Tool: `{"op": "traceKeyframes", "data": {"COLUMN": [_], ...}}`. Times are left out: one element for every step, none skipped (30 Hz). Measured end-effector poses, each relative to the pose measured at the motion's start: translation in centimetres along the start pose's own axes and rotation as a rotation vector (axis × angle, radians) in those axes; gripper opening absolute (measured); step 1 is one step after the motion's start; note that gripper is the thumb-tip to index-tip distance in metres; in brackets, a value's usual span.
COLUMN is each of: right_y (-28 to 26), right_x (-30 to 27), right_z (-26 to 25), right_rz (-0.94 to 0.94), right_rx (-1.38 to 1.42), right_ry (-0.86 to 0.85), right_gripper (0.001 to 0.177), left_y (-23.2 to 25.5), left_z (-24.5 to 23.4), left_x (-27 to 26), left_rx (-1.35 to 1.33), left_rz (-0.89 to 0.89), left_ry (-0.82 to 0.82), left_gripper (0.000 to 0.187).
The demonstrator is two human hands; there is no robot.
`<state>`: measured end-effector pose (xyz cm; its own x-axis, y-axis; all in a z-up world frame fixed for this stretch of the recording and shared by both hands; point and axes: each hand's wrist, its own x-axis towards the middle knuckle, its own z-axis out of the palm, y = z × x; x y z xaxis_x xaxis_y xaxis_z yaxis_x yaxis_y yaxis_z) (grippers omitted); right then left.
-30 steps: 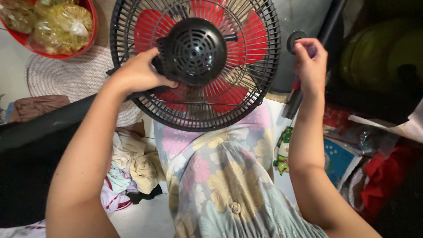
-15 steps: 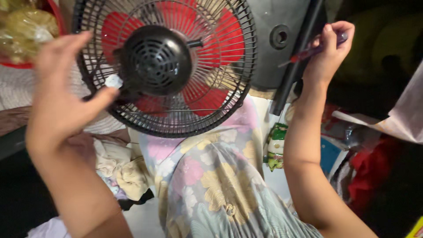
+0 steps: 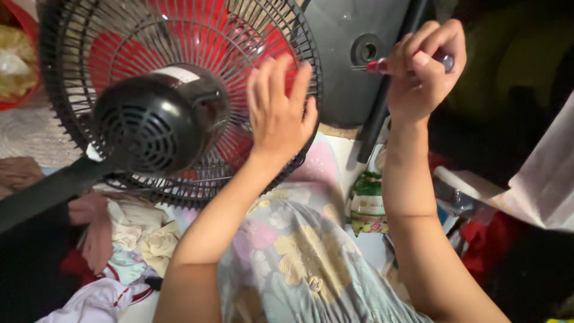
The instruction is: The person disassembles a standing fan by removing the front grille, detaching the pole from the base, and using a screwdriver to loosen screws on the fan housing. The person then reassembles the fan components.
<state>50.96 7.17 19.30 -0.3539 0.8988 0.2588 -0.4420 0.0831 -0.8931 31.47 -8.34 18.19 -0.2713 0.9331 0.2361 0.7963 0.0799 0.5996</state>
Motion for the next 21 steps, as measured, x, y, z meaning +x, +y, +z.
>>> {"op": "traceKeyframes", "data": {"right_y": [0.0, 0.1, 0.2, 0.3, 0.5, 0.6, 0.8, 0.9, 1.2, 1.4, 1.8, 2.2, 2.6, 3.1, 3.6, 4.1, 4.5, 4.9, 5.3, 5.6, 6.0], "right_x": [0.5, 1.3, 2.1, 2.7, 3.4, 4.0, 4.6, 5.1, 5.6, 6.2, 6.7, 7.1, 7.7, 8.4, 9.0, 9.6, 10.1, 10.5, 10.9, 11.0, 11.0], "right_z": [0.3, 0.6, 0.9, 1.2, 1.5, 1.9, 2.3, 2.7, 3.1, 3.6, 4.2, 4.8, 5.4, 5.9, 6.4, 6.9, 7.3, 7.7, 8.0, 8.4, 8.7], "right_rz": [-0.019, -0.045, -0.07, -0.08, -0.09, -0.1, -0.1, -0.102, -0.105, -0.098, -0.092, -0.083, -0.073, -0.063, -0.05, -0.037, -0.021, -0.01, 0.001, 0.009, 0.017], "right_rx": [0.014, 0.046, 0.077, 0.11, 0.142, 0.173, 0.167, 0.161, 0.154, 0.155, 0.155, 0.156, 0.167, 0.18, 0.189, 0.196, 0.198, 0.195, 0.191, 0.181, 0.172], "right_ry": [-0.021, -0.046, -0.072, -0.08, -0.089, -0.096, -0.117, -0.136, -0.156, -0.166, -0.176, -0.187, -0.185, -0.185, -0.188, -0.191, -0.197, -0.206, -0.215, -0.224, -0.233], "right_gripper": [0.022, 0.026, 0.031, 0.033, 0.034, 0.036, 0.036, 0.037, 0.037, 0.038, 0.039, 0.04, 0.04, 0.04, 0.04, 0.041, 0.041, 0.041, 0.042, 0.042, 0.043], "left_y": [-0.2, -0.4, -0.7, -0.9, -1.0, -1.1, -1.1, -1.2, -1.2, -1.2, -1.2, -1.2, -1.2, -1.3, -1.4, -1.5, -1.7, -1.7, -1.8, -1.8, -1.9], "left_z": [0.4, 0.7, 0.9, 0.9, 0.9, 0.9, 0.8, 0.6, 0.5, 0.4, 0.3, 0.2, 0.2, 0.1, 0.1, 0.2, 0.3, 0.4, 0.5, 0.6, 0.7], "left_x": [0.7, 1.4, 1.9, 2.0, 2.1, 2.2, 2.2, 2.3, 2.5, 2.6, 2.8, 2.9, 2.9, 3.0, 3.1, 3.2, 3.3, 3.4, 3.4, 3.4, 3.4], "left_rx": [0.034, 0.071, 0.074, 0.076, 0.077, 0.07, 0.063, 0.056, 0.059, 0.061, 0.063, 0.053, 0.043, 0.035, 0.037, 0.039, 0.04, 0.039, 0.038, 0.038, 0.043], "left_rz": [-0.054, -0.105, -0.127, -0.151, -0.176, -0.179, -0.181, -0.181, -0.188, -0.197, -0.205, -0.217, -0.23, -0.243, -0.245, -0.247, -0.249, -0.26, -0.27, -0.281, -0.272], "left_ry": [0.008, 0.022, 0.021, 0.016, 0.011, 0.007, 0.003, 0.0, -0.015, -0.03, -0.045, -0.064, -0.082, -0.1, -0.113, -0.125, -0.138, -0.141, -0.143, -0.146, -0.111], "left_gripper": [0.061, 0.067, 0.067, 0.067, 0.067, 0.066, 0.066, 0.065, 0.064, 0.063, 0.062, 0.062, 0.062, 0.062, 0.061, 0.061, 0.061, 0.058, 0.055, 0.052, 0.05]}}
